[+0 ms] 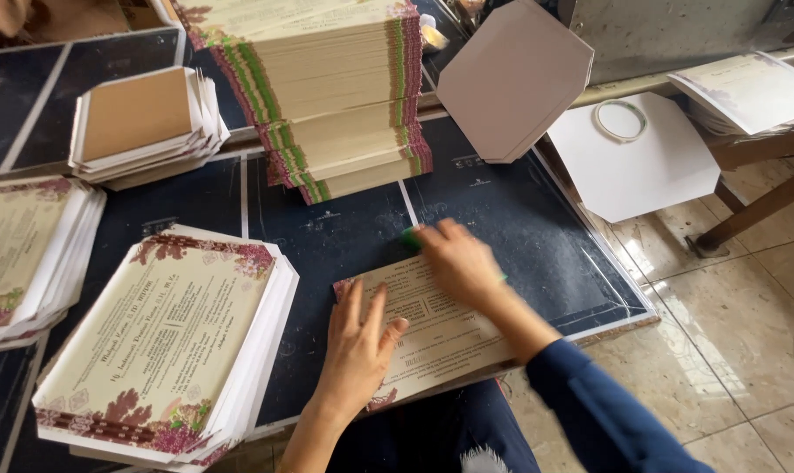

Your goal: Applying adhesive to the edges of invitation cards and assembling them into stacks.

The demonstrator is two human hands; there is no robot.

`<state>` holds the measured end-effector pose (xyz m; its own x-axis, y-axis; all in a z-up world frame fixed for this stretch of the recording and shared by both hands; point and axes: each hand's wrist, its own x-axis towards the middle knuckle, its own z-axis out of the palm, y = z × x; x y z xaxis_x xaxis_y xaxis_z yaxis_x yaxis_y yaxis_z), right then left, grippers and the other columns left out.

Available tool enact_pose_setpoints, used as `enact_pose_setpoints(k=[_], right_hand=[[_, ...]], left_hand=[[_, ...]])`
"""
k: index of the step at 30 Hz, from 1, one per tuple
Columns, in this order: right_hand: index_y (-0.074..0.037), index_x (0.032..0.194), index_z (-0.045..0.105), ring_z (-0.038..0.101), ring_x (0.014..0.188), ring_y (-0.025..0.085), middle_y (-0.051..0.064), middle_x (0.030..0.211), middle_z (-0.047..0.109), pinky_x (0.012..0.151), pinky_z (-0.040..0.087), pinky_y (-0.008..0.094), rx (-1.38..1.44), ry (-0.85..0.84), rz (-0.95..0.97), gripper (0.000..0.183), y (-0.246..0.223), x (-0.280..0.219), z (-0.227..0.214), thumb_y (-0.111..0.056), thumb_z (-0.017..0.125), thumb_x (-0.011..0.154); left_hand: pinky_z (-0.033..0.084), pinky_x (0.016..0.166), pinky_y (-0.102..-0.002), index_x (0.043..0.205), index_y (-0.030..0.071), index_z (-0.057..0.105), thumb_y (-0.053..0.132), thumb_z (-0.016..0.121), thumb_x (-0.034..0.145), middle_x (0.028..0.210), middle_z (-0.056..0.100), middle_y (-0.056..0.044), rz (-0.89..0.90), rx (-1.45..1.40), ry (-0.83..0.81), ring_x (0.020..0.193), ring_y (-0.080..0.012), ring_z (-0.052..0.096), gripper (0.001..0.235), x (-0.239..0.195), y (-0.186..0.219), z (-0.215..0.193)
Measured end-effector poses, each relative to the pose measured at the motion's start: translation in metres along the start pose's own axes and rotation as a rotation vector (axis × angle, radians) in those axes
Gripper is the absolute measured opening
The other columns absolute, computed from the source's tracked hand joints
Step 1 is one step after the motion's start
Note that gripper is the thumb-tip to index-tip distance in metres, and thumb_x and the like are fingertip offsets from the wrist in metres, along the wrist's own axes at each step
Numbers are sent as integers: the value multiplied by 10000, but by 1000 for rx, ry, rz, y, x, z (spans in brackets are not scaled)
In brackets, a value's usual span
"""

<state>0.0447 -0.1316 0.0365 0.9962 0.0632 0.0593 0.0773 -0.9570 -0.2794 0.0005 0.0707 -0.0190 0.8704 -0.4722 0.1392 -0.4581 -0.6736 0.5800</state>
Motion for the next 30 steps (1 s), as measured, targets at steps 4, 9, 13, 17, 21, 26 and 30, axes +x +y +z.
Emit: enact_pose_setpoints(k=[4,9,13,17,21,26,30], right_hand=[[-190,1371,518,516,690,240,41,878,477,453,478,405,23,226,-224,380,104,-54,16,-204,552,993],[-207,1426,462,531,650,119,7,905,544,481,504,254,124,149,-361,461,112,-169,6,-147,520,972],[-208,1356,532,506,574,66,-20,857,566,414,448,177,96,186,-415,431,127,-134,8,-72,564,948],[-277,1211,605,623,778,368,52,851,519,651,550,511,20,145,-204,261,128,-50,2,-299,571,953],[-270,1159,585,654,828,292,-1,889,531,728,574,435,-22,151,-74,194,126,3,3,-326,578,973],[-268,1225,522,643,933,257,5,929,511,728,582,406,-221,205,7,256,127,-27,11,-377,516,993],[-232,1276,509,635,978,267,22,926,517,731,576,389,-337,283,97,311,141,-66,19,-373,479,1001]], left_hand=[[46,1143,-548,1602,205,134,616,294,1020,1623,31,-231,127,463,130,1487,-399,4,730,10,1,15],[-115,1111,-654,1585,247,-30,726,183,922,1618,-97,-242,-32,399,-245,1494,-376,-115,845,31,11,6],[-83,1115,-673,1589,258,54,755,309,888,1617,-35,-254,-33,335,-278,1500,-391,-62,896,40,16,-4],[65,1112,-739,1567,210,241,737,475,852,1459,260,-203,-37,257,-319,1444,-367,201,919,49,25,-21],[200,1141,-620,1524,166,316,770,725,599,1224,382,-148,-52,210,-360,1263,-358,344,1178,63,24,-27],[444,876,-474,1103,123,573,561,802,677,985,540,-127,-181,-52,-310,1004,-333,530,652,55,-10,-33],[519,712,-305,782,95,713,229,712,902,696,613,-50,-216,-718,4,725,-124,542,180,33,-1,-52]])
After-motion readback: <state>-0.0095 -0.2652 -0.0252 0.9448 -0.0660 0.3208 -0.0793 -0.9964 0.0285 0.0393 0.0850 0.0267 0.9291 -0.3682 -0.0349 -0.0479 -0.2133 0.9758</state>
